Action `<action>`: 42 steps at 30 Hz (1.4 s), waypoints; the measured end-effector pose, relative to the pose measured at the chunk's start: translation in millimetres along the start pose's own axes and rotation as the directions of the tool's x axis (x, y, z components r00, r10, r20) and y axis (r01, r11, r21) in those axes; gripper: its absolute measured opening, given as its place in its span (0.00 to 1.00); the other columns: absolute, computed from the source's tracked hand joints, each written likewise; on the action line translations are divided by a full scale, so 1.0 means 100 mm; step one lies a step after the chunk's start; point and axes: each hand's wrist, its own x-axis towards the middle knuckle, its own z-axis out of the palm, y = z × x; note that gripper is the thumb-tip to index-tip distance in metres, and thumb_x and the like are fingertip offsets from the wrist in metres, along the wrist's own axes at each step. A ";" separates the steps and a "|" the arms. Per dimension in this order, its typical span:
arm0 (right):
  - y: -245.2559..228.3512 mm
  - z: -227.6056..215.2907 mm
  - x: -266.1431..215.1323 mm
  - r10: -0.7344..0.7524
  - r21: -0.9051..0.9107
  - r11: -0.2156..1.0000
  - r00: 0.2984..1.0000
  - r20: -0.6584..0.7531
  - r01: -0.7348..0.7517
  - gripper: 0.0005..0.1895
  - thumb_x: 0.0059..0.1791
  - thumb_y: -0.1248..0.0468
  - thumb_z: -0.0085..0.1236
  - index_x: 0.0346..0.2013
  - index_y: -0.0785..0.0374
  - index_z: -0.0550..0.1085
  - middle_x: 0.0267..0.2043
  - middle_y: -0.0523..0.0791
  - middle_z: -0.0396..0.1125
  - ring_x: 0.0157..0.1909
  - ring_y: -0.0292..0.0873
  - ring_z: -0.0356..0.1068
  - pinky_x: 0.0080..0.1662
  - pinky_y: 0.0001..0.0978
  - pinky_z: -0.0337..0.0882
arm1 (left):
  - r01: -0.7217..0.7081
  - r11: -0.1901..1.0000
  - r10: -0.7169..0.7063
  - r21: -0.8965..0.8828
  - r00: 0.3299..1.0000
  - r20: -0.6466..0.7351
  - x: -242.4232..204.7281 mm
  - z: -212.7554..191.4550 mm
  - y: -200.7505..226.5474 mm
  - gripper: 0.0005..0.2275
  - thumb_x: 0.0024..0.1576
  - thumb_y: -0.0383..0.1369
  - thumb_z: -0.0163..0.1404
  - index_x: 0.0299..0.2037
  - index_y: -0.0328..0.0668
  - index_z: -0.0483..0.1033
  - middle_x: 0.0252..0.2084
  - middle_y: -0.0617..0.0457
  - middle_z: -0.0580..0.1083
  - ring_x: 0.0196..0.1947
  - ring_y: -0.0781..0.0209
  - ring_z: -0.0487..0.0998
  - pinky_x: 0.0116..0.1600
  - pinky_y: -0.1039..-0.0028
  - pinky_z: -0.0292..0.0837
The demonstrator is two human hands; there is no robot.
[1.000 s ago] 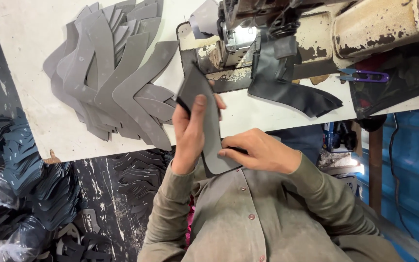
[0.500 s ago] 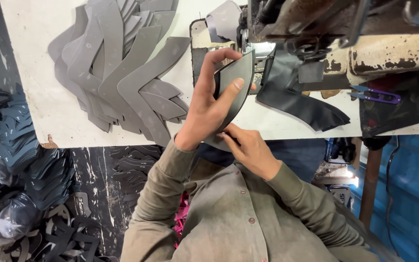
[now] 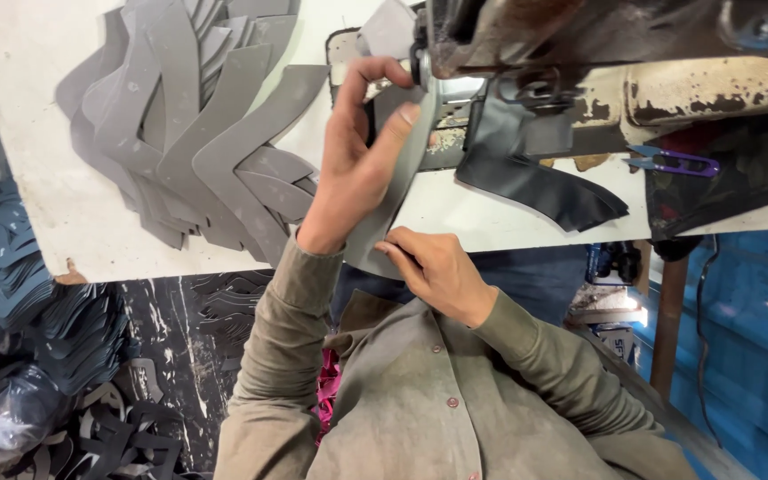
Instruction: Stitching together pre-cut synthetic components for shoe assembly using an industrial sewing machine.
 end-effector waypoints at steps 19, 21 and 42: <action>-0.18 -0.54 0.19 -0.067 -0.087 0.994 0.998 0.022 0.069 0.05 0.54 0.68 0.58 0.35 0.68 0.72 0.28 0.53 0.65 0.28 0.56 0.66 0.31 0.42 0.64 | -0.131 0.908 0.179 0.398 0.980 -0.085 -0.03 0.11 0.05 0.14 0.72 0.21 0.54 0.64 0.32 0.66 0.59 0.50 0.72 0.57 0.66 0.71 0.68 0.78 0.69; -0.19 -0.59 0.22 -0.061 -0.078 0.995 0.997 0.053 0.065 0.04 0.53 0.68 0.57 0.36 0.67 0.73 0.28 0.53 0.66 0.28 0.55 0.66 0.32 0.42 0.64 | -0.129 0.915 0.164 0.382 0.985 -0.060 -0.07 0.13 0.10 0.22 0.69 0.21 0.53 0.71 0.33 0.61 0.63 0.49 0.70 0.64 0.65 0.70 0.70 0.76 0.66; -0.19 -1.00 0.52 -0.134 -0.287 0.948 0.991 0.028 0.136 0.04 0.56 0.67 0.59 0.41 0.66 0.75 0.34 0.52 0.71 0.34 0.54 0.72 0.34 0.40 0.68 | -0.090 0.752 0.330 0.653 0.909 -0.254 -0.54 0.66 0.10 0.17 0.70 0.20 0.49 0.68 0.37 0.63 0.63 0.43 0.73 0.59 0.59 0.77 0.65 0.72 0.73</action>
